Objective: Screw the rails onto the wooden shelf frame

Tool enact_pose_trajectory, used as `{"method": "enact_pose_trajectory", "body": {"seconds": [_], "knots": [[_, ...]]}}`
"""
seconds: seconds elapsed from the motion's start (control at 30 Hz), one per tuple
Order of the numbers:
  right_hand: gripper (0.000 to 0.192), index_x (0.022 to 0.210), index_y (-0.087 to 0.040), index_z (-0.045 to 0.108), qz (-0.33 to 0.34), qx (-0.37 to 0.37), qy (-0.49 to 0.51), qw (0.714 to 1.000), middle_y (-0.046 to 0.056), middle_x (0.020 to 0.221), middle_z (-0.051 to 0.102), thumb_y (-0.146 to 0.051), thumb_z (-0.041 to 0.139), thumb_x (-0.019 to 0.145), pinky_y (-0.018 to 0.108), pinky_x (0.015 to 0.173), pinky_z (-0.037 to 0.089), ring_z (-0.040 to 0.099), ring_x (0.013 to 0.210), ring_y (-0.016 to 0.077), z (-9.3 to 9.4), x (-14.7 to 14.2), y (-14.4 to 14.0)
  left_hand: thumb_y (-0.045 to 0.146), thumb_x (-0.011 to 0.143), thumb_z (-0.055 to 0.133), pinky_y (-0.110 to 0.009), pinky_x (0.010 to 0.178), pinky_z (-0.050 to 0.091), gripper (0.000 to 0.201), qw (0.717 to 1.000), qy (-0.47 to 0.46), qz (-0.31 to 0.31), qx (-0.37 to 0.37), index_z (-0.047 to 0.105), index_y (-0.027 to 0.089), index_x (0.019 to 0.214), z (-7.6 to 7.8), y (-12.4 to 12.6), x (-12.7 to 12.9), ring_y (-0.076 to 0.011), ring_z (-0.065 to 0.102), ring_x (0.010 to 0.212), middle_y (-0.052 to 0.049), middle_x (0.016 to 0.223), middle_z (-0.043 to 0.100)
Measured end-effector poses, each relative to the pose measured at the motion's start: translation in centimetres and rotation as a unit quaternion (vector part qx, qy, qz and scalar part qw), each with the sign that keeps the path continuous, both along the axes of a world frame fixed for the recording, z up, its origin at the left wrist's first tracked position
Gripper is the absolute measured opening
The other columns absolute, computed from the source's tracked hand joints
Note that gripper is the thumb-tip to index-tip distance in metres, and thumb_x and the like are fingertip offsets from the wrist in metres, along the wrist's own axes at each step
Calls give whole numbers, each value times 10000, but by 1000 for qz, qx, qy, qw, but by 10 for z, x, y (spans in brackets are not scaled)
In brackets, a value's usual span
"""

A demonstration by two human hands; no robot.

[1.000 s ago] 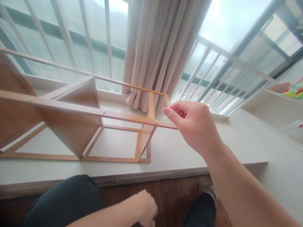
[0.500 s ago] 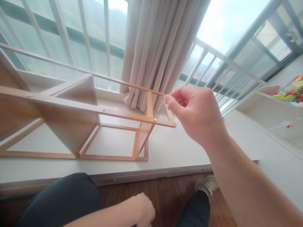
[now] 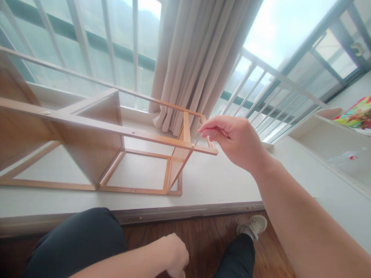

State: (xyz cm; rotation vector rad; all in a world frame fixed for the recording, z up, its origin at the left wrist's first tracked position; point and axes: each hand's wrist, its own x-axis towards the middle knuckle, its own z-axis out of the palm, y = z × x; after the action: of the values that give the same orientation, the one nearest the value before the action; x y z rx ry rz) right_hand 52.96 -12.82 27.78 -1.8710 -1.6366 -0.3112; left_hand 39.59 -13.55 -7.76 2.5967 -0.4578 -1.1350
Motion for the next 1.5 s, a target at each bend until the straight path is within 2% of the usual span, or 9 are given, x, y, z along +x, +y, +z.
{"method": "enact_pose_trajectory", "body": {"seconds": [0.1,0.33,0.6,0.8,1.1,1.2,1.3,1.37,1.5], "knots": [[224,903,-314,794,-3,7,12,1000,-8,870,804,-136,658,903,391,727,619,773,818,236,-4,2,2,525,845,645,-556,925,588,519,1000,6,3,-4,788,295,1287,2,1,1,-405,750,1143,-147,1190,812],[294,910,-326,791,8,12,0,1000,-16,885,803,-89,618,890,393,752,616,765,841,226,-6,6,2,540,706,782,-572,905,587,505,999,12,33,-20,829,363,1176,-3,2,4,-431,754,1121,-117,1180,821],[232,912,-331,795,6,8,9,1000,2,878,789,-191,614,954,442,780,614,752,828,245,-7,4,4,558,686,793,-558,881,586,404,998,8,45,-39,851,394,1050,-15,1,5,-429,754,1117,-66,1127,835],[219,900,-333,791,11,4,10,1000,6,879,788,-202,624,953,449,770,601,734,806,242,-7,9,4,543,792,705,-528,879,600,416,999,-22,38,-23,855,305,1098,-7,4,5,-390,778,1048,-133,1063,837],[233,911,-356,792,50,5,13,999,-11,863,770,-211,626,988,414,751,567,714,790,223,-9,8,-1,537,778,725,-513,844,600,463,1000,1,25,-11,840,297,1157,-15,0,6,-400,768,1052,-138,1113,828],[231,919,-360,791,57,0,14,998,-11,856,764,-218,625,994,408,756,565,708,791,218,-9,8,-2,502,766,748,-507,873,596,472,1000,6,22,-10,824,318,1194,-11,1,6,-392,764,1083,-118,1154,824],[184,919,-321,795,62,2,19,998,1,858,767,-246,641,987,399,747,568,707,772,210,-9,11,-1,535,781,728,-520,859,602,538,1000,14,10,0,806,285,1251,-7,2,6,-397,765,1069,-136,1175,818],[165,903,-295,796,58,4,22,998,12,857,769,-276,652,981,401,752,576,711,761,210,-9,13,0,556,763,737,-516,840,603,530,1000,12,17,-3,822,291,1215,-9,1,6,-399,769,1046,-135,1148,823],[172,902,-309,792,60,-7,29,998,15,878,773,-286,645,988,408,781,583,721,794,221,-9,14,1,553,717,769,-495,821,598,358,998,-17,46,-33,873,324,973,-21,0,7,-375,784,955,-106,952,840]]}}
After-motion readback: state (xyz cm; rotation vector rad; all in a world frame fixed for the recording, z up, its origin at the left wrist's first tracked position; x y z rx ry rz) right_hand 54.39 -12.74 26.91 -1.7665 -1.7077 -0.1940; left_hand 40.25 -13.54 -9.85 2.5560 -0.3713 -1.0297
